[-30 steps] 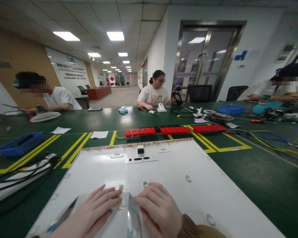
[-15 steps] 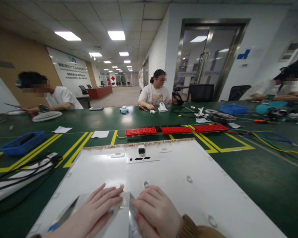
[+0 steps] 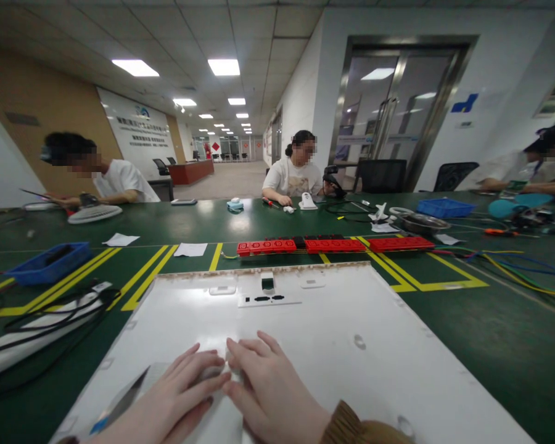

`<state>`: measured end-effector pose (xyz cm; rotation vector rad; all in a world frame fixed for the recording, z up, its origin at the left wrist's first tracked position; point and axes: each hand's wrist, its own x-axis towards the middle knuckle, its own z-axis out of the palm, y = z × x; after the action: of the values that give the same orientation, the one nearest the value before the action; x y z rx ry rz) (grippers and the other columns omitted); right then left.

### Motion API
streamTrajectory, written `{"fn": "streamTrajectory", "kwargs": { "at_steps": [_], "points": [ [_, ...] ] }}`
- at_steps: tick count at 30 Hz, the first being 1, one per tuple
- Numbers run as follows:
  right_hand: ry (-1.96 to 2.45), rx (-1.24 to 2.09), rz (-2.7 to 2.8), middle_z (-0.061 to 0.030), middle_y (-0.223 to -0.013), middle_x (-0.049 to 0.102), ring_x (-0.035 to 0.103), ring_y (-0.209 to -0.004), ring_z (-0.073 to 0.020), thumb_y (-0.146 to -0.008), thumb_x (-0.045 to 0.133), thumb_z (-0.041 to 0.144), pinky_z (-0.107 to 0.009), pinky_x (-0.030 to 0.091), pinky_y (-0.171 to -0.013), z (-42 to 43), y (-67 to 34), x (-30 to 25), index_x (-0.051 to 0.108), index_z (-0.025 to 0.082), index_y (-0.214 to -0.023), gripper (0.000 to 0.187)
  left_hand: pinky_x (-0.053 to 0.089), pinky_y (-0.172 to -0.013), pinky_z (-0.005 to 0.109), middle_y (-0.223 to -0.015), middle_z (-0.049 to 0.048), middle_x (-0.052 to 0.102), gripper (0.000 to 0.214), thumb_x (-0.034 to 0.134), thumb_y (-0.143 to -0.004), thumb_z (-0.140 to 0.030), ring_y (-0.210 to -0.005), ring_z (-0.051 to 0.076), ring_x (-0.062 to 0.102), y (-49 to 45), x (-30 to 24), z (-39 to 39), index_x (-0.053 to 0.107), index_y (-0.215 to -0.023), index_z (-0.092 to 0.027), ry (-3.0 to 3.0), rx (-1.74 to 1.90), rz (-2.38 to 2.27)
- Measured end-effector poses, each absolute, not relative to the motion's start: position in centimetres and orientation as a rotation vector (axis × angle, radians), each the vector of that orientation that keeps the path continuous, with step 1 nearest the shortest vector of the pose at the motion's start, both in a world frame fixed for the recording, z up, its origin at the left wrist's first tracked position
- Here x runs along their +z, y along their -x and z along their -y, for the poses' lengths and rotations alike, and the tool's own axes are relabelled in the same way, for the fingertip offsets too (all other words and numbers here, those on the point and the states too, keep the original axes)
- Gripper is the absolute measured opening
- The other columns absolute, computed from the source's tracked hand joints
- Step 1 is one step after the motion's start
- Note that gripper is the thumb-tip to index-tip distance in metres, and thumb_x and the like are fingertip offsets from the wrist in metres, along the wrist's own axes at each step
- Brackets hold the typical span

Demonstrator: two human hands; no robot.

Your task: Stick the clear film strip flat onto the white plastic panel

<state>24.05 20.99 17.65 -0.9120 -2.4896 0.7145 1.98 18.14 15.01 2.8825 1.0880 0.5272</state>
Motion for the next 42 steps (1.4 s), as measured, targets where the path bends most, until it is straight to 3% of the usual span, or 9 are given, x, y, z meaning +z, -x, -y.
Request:
{"fn": "streamTrajectory", "kwargs": {
  "at_steps": [6,12,29,34,42],
  "points": [
    [0.862,0.592,2.487,-0.0033,-0.112,0.060,0.047,-0.113,-0.0161,-0.089,0.049,0.020,-0.033,0.022,-0.109,-21.6,-23.0,17.1,0.054,0.019,-0.118,0.029,0.042,-0.099,0.048,-0.106,0.0100,0.055,0.039,0.040,-0.084,-0.005,-0.105,0.022,0.051,-2.1,14.7,-18.2,0.051,-0.119,-0.019,-2.834,0.614,-1.067],
    [0.817,0.649,2.409,-0.0009,-0.101,0.062,0.053,-0.098,-0.0144,-0.091,0.041,0.013,-0.034,0.030,-0.101,-21.7,-23.3,16.4,0.056,0.021,-0.107,0.023,0.048,-0.090,0.032,-0.103,0.0070,0.061,0.029,0.046,-0.090,-0.011,-0.095,0.018,0.055,-2.7,18.0,-17.2,0.056,-0.116,-0.019,-2.852,0.466,-0.929],
    [0.871,0.626,2.457,-0.0062,-0.119,0.054,0.046,-0.115,-0.0189,-0.083,0.050,0.015,-0.041,0.028,-0.109,-21.6,-23.5,16.1,0.047,0.018,-0.124,0.041,0.046,-0.092,0.031,-0.113,0.0056,0.060,0.028,0.048,-0.090,-0.012,-0.101,0.019,0.053,-2.8,18.0,-17.5,0.057,-0.116,-0.020,-2.730,0.335,-0.950],
    [0.843,0.645,2.467,-0.0088,-0.116,0.055,0.046,-0.114,-0.0211,-0.079,0.051,0.014,-0.044,0.027,-0.109,-21.4,-23.5,16.3,0.050,0.014,-0.118,0.039,0.045,-0.093,0.031,-0.110,0.0053,0.061,0.027,0.048,-0.090,-0.011,-0.100,0.019,0.053,-2.8,17.9,-17.5,0.058,-0.113,-0.021,-2.696,0.375,-0.944],
    [0.917,0.629,2.484,-0.0067,-0.118,0.055,0.047,-0.115,-0.0195,-0.082,0.052,0.016,-0.043,0.027,-0.110,-21.4,-23.4,16.2,0.049,0.017,-0.122,0.040,0.047,-0.091,0.031,-0.110,0.0061,0.060,0.026,0.045,-0.091,-0.012,-0.099,0.018,0.053,-3.0,18.0,-17.4,0.057,-0.113,-0.020,-2.735,0.408,-0.958]
  ]
}}
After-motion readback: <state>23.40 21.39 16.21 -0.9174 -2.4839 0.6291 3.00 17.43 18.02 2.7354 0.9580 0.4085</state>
